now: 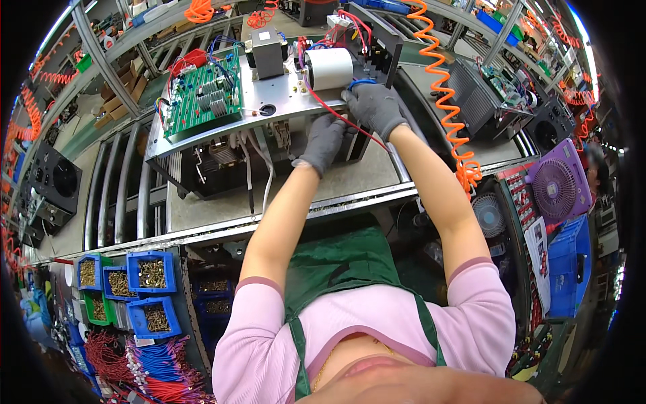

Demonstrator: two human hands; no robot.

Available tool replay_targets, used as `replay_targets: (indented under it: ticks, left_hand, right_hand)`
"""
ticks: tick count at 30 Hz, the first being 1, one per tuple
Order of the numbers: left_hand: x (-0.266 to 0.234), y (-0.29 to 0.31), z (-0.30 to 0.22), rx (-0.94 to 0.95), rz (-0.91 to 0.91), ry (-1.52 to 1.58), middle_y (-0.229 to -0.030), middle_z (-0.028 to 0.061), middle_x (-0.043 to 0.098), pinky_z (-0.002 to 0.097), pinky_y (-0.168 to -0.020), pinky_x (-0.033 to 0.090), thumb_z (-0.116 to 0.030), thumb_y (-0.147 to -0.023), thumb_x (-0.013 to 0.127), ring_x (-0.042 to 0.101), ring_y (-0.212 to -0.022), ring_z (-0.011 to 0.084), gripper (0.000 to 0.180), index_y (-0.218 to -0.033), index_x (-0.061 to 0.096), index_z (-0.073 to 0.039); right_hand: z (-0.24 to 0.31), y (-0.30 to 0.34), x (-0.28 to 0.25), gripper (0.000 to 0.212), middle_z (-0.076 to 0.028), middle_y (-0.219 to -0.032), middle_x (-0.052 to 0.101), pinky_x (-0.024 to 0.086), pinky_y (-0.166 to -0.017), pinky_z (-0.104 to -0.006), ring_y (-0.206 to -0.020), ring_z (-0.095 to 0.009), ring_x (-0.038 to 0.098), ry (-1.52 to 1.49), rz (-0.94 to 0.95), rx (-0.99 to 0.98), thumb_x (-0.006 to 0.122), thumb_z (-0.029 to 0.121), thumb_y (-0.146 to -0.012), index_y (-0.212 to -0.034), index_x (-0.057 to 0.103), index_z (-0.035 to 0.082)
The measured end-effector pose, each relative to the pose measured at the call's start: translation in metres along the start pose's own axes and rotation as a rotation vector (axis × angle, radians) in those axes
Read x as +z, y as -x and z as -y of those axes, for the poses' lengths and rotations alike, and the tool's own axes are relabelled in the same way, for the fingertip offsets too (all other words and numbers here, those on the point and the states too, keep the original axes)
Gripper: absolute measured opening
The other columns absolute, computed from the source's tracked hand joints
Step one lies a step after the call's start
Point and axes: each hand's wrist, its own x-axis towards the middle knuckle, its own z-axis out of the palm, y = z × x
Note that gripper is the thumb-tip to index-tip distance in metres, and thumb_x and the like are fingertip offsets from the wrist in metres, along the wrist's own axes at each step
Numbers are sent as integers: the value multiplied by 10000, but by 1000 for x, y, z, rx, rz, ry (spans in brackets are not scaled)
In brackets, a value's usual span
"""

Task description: Assembling electronic components into a chassis, including wiring a PCB and large capacitors.

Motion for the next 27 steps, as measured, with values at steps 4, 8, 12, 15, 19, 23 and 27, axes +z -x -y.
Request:
replay_targets:
  ticks: [4,8,12,15,19,23,27]
  left_hand:
    - [-44,-67,75,604,-27,-960,-819,60,635,280,-631,472,-338,-883,594,583,-704,139,313,-955,654,-39]
    - [-12,-24,4,-114,13,-467,-832,180,657,397,-735,483,-353,-888,566,634,-779,320,318,-906,667,-52]
    - [-22,-26,35,229,-57,-852,-817,229,636,467,-718,476,-361,-886,560,616,-806,388,345,-833,645,-31]
    - [-9,-10,33,294,-167,-1022,-795,204,637,481,-697,481,-299,-884,539,613,-806,394,293,-862,636,-23]
    - [-20,-3,53,429,-128,-1013,-844,187,653,471,-697,497,-231,-846,567,625,-823,385,181,-902,644,-76]
    - [-11,22,52,248,-4,-1138,-849,171,658,461,-719,510,-171,-809,583,633,-837,375,125,-903,648,-120]
    - [-21,18,77,228,-3,-1125,-901,176,657,468,-709,498,-213,-834,572,629,-859,380,185,-994,627,-139]
  right_hand:
    - [4,-2,-1,370,-194,-821,660,499,-756,-476,-810,-371,648,-64,22,-116,502,373,-890,-847,683,53]
    - [-10,15,-22,304,-140,-766,653,496,-664,-414,-736,-336,635,17,-176,-153,601,356,-869,-844,674,62]
    - [-9,8,-23,152,-80,-794,626,500,-613,-362,-725,-276,632,84,-392,-459,639,251,-850,-856,674,102]
    - [-13,13,-15,172,-82,-800,617,499,-629,-375,-718,-280,625,-48,-462,-475,646,271,-838,-862,673,103]
    - [15,46,-2,296,-114,-777,636,502,-676,-412,-743,-320,629,-81,-14,-271,660,379,-799,-853,666,88]
    - [4,60,29,349,-166,-794,665,506,-745,-449,-805,-360,649,-70,243,-131,574,411,-823,-860,674,79]
    - [-4,64,25,297,-178,-817,666,501,-749,-465,-813,-367,647,60,392,-193,537,344,-843,-857,666,77]
